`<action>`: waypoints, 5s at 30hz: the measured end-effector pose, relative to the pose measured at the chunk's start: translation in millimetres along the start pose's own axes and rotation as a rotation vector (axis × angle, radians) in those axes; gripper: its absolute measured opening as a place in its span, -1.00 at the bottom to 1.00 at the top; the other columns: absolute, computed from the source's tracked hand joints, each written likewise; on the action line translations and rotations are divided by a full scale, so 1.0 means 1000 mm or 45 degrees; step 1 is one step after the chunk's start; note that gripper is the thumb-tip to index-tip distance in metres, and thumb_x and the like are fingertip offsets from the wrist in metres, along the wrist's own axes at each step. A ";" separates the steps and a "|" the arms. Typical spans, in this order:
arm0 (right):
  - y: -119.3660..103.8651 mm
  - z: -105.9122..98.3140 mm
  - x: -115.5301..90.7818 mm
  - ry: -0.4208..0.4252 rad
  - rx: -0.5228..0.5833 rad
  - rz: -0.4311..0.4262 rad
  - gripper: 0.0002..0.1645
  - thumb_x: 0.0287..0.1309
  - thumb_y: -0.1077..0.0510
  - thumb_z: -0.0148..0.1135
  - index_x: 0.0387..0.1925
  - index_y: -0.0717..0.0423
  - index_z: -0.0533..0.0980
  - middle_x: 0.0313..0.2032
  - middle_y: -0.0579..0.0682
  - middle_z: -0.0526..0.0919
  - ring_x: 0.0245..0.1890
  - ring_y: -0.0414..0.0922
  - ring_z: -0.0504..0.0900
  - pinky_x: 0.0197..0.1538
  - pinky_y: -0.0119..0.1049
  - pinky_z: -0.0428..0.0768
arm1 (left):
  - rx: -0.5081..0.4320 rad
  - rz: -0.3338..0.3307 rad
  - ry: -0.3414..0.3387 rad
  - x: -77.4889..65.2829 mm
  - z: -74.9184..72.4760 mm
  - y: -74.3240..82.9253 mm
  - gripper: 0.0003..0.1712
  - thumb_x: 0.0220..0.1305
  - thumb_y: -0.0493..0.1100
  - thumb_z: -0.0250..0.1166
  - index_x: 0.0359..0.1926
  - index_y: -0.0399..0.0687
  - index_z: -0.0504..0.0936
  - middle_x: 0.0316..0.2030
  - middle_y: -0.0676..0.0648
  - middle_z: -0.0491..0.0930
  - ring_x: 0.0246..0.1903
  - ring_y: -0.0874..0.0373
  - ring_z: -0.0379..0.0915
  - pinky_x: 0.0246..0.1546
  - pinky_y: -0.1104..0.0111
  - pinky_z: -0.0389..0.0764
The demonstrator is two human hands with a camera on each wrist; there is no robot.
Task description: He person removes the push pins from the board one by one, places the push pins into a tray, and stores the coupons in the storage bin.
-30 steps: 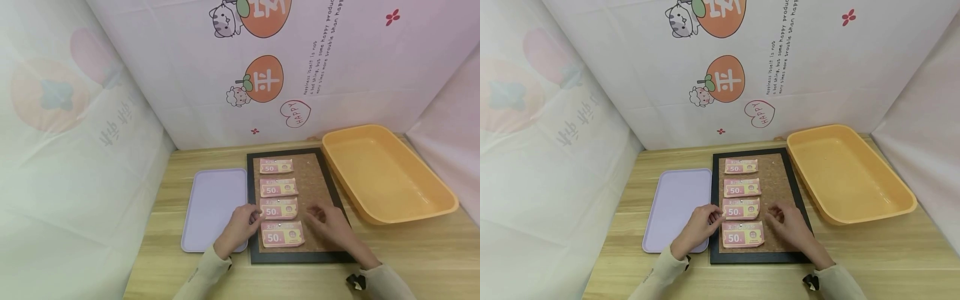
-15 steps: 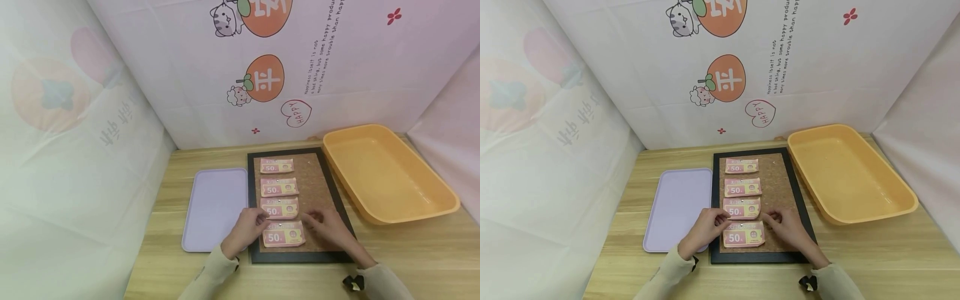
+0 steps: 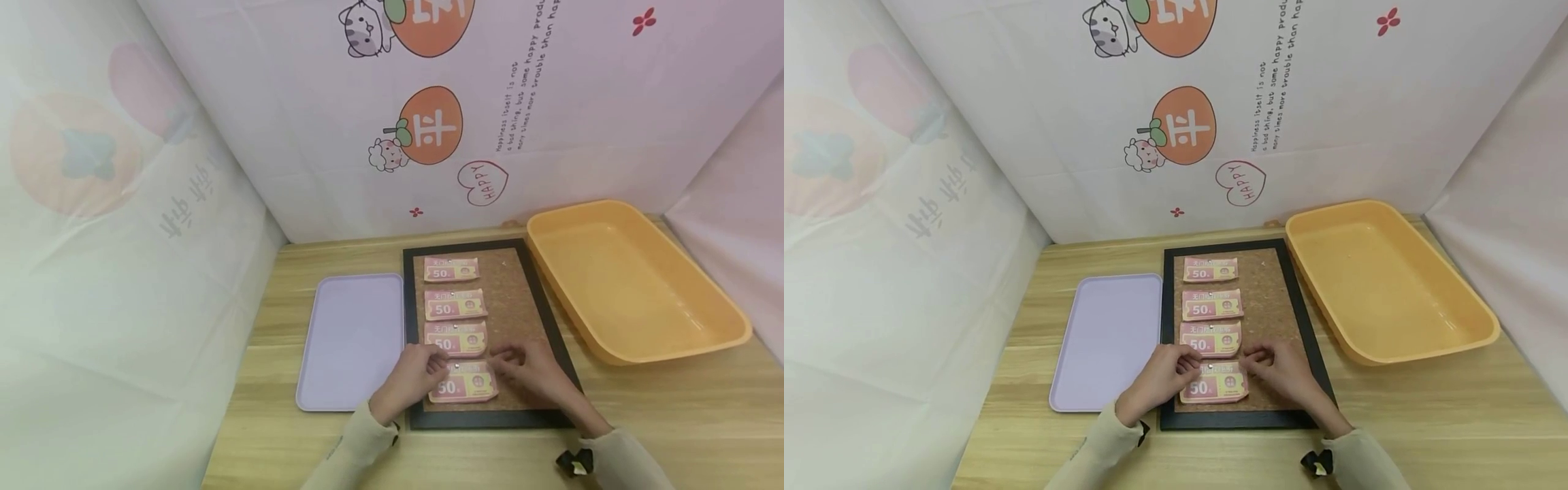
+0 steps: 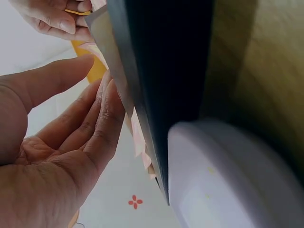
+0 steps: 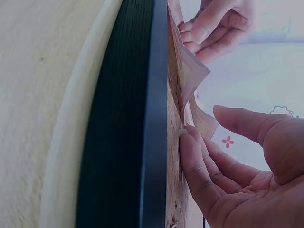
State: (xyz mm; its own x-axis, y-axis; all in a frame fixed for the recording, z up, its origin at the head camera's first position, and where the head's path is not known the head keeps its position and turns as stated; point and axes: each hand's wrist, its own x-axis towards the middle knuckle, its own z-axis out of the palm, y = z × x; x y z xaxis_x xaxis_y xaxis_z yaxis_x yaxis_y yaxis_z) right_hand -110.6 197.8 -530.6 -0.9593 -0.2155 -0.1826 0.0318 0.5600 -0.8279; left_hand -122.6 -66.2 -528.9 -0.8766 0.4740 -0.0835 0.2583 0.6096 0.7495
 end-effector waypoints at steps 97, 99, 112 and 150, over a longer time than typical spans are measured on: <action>-0.006 0.008 -0.002 -0.023 0.034 0.058 -0.78 0.22 0.20 0.46 -0.15 0.24 0.66 -0.29 0.06 0.77 -0.35 -0.16 0.70 -0.38 -0.36 0.60 | 0.002 0.036 0.145 0.003 0.035 0.019 -0.87 0.22 -0.43 0.33 -0.24 -0.21 0.74 -0.33 -0.09 0.77 -0.40 0.39 0.59 -0.31 0.63 0.60; -0.005 0.007 -0.003 -0.032 0.034 0.062 -0.78 0.25 0.19 0.43 -0.13 0.23 0.66 -0.28 0.06 0.77 -0.34 -0.15 0.69 -0.38 -0.35 0.60 | -0.019 0.041 0.141 0.001 0.033 0.018 -0.86 0.22 -0.43 0.34 -0.23 -0.21 0.75 -0.32 -0.09 0.78 -0.39 0.38 0.60 -0.30 0.62 0.60; -0.002 -0.015 -0.006 -0.022 -0.003 0.004 -0.76 0.36 0.09 0.36 -0.08 0.17 0.67 -0.18 0.05 0.80 -0.24 -0.19 0.74 -0.29 -0.38 0.62 | -0.120 -0.051 0.284 -0.012 -0.004 0.000 -0.89 0.33 -0.36 0.35 -0.19 -0.16 0.78 -0.35 -0.05 0.74 -0.37 0.37 0.56 -0.29 0.54 0.63; 0.020 -0.179 -0.007 0.263 -0.082 -0.011 -0.48 0.47 -0.04 0.25 0.15 0.33 0.53 -0.30 -0.53 0.72 -0.30 -0.44 0.74 -0.24 -0.62 0.50 | 0.033 -0.180 0.537 -0.050 -0.051 -0.052 -0.84 0.18 -0.50 0.32 -0.30 -0.24 0.76 -0.44 -0.11 0.74 -0.41 0.16 0.64 -0.31 0.45 0.65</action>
State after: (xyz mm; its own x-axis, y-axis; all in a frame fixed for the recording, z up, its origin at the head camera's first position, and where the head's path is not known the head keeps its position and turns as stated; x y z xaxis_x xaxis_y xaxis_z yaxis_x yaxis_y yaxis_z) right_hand -153.3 353.5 -450.6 -0.9968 -0.0557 -0.0580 0.0120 0.6102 -0.7922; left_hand -112.7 -153.9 -530.5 -0.9916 0.0873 0.0952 0.1291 0.6683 0.7326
